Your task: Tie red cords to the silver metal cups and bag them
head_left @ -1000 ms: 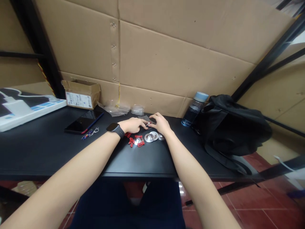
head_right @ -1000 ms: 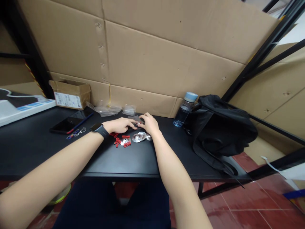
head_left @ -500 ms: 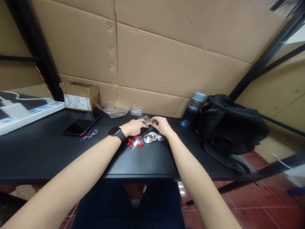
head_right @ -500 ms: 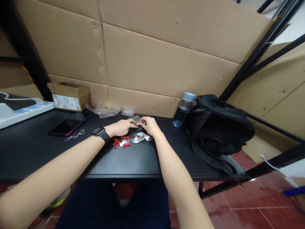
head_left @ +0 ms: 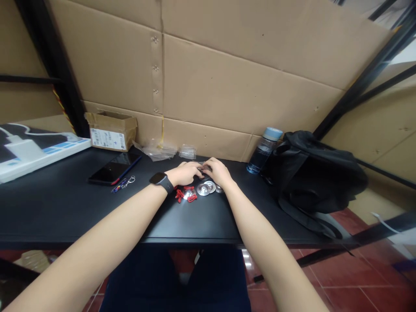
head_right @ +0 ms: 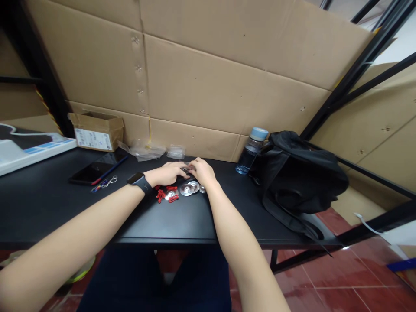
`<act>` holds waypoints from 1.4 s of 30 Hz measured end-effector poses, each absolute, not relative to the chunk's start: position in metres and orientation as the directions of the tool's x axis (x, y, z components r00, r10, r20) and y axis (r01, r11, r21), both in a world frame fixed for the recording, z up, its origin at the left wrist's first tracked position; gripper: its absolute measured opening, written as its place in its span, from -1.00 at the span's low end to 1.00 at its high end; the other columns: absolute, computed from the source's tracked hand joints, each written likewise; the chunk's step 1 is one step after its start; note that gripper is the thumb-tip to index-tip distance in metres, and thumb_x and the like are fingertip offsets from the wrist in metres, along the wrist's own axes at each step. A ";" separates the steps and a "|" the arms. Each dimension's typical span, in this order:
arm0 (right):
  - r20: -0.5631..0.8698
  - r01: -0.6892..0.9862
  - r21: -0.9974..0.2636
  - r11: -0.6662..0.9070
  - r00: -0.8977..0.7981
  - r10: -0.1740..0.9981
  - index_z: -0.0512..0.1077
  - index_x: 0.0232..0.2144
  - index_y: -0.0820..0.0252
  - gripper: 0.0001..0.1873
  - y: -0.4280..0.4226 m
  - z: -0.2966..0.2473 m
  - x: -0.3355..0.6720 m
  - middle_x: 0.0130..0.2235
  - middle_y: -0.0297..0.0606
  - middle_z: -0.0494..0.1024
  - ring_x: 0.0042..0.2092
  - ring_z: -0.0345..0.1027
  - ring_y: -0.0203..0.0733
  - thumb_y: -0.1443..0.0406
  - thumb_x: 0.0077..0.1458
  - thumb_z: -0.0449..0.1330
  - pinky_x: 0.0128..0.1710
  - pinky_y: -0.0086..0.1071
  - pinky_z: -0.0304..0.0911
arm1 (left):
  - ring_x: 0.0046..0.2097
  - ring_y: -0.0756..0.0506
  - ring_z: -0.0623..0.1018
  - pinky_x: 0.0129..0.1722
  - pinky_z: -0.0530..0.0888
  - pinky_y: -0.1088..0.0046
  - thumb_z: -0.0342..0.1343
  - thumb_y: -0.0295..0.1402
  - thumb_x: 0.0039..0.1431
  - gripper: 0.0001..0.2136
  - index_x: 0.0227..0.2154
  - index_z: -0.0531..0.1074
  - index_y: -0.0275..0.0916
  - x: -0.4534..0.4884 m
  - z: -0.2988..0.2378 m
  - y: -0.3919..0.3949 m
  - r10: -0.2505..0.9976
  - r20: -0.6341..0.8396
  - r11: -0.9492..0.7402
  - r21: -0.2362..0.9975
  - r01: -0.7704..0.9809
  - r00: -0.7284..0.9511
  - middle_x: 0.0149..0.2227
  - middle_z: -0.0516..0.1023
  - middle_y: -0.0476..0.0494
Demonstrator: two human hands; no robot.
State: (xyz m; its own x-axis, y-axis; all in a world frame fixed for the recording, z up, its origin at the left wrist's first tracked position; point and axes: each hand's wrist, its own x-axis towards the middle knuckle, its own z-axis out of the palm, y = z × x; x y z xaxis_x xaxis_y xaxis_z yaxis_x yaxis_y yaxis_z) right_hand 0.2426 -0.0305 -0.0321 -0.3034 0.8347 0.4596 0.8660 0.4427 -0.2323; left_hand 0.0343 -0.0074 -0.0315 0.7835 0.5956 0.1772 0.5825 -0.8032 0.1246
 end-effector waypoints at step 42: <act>0.510 0.695 -0.539 0.476 -0.180 0.841 0.67 -0.27 0.10 -0.88 -0.033 -0.032 0.251 -0.19 -0.24 0.69 -0.21 0.53 -0.18 0.27 0.17 0.31 -0.13 -0.34 0.38 | -0.21 -0.11 0.63 -0.16 0.47 0.44 0.14 -0.27 0.26 -0.83 -0.27 0.60 -0.19 0.026 -0.023 -0.004 0.716 0.519 -0.696 0.491 0.524 0.466 -0.25 0.70 -0.08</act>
